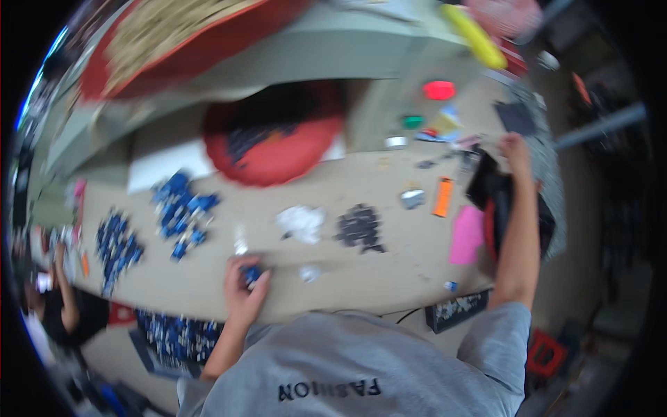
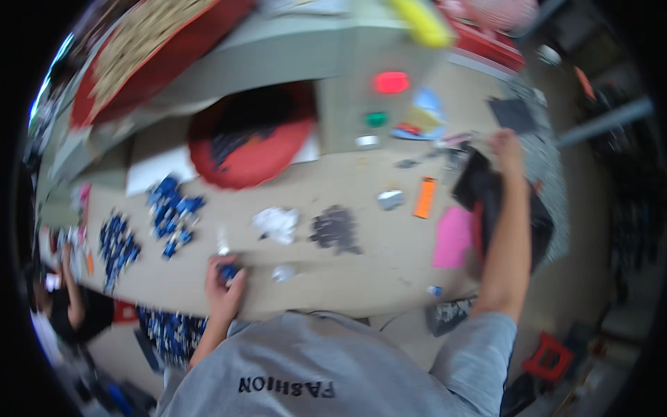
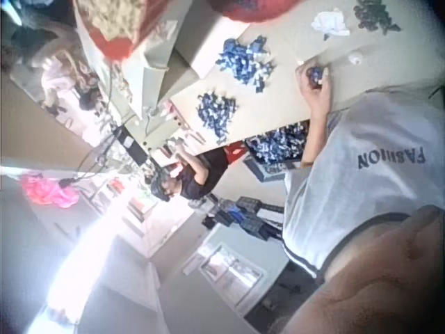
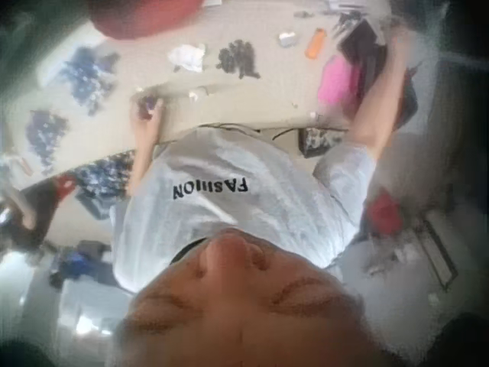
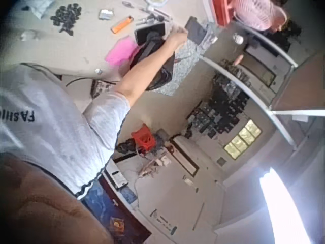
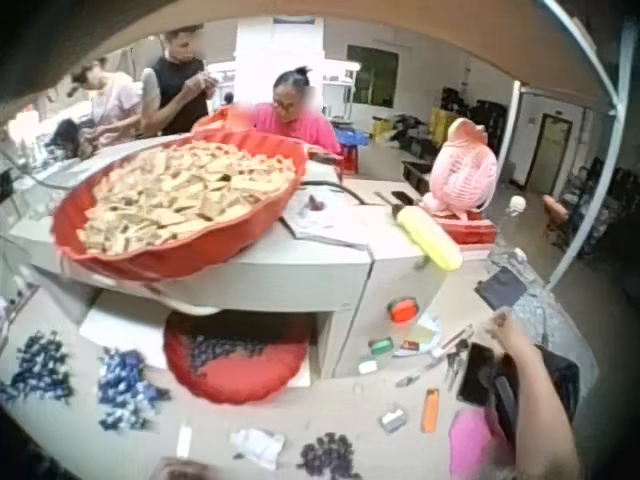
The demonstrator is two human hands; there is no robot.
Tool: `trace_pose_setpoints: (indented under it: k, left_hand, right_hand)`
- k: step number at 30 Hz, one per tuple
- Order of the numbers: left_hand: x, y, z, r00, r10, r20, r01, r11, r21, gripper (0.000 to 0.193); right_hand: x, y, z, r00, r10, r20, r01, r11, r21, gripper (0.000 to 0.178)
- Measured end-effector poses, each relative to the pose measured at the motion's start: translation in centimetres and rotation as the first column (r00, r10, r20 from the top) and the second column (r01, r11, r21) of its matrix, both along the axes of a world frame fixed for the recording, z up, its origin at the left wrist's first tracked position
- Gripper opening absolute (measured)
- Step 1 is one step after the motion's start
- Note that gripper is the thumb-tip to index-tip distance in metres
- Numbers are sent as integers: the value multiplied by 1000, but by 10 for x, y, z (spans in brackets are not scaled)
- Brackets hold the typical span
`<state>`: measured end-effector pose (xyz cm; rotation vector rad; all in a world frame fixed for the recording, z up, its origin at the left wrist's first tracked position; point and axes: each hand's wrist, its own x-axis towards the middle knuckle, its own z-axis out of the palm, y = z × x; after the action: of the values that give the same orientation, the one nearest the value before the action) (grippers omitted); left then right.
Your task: The person assembles toy figurines by applying glue from a bottle onto the figurine bodies and attaching small components by hand.
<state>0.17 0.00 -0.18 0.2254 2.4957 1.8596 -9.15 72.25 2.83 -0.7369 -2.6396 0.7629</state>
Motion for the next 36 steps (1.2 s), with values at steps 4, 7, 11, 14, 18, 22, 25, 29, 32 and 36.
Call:
trace_pose_setpoints:
  k: [4,7,11,14,18,22,25,29,32,36]
  left_hand:
    - [7,-14,-2,997,77,30,-79,992,101,35]
    - [8,-17,6,985,104,136,-125,980,157,32]
    - [21,-32,8,959,42,279,-179,856,485,27]
    - [39,-45,9,982,74,174,-137,915,379,28]
    - [65,-68,5,990,140,29,-141,988,61,28]
    - [78,-81,12,980,198,33,-197,980,-41,27]
    - [76,-83,8,974,223,-40,-224,975,-13,31]
    - [72,-82,8,972,230,-54,-233,970,-66,36]
    - [72,-80,5,970,236,-61,-240,969,-61,37]
    - [71,-78,4,964,244,-103,-252,965,-75,37]
  right_hand:
    - [22,-156,66,976,28,-217,-105,930,-351,43]
    - [80,-254,85,871,81,-484,-418,640,-645,23]
    - [149,-386,56,794,388,-469,-577,237,-781,15]
    - [170,-482,24,636,651,-414,-312,-274,-910,12]
    - [158,-565,-2,616,756,-221,-123,-185,-975,18]
    - [128,-591,-26,663,688,-294,-255,-161,-953,22]
    - [116,-605,-25,692,666,-278,-295,-91,-951,22]
    - [114,-614,-23,761,594,-260,-281,-59,-958,21]
    - [114,-615,-29,738,617,-273,-298,-65,-952,20]
    - [111,-620,-29,754,609,-247,-284,-37,-958,18]
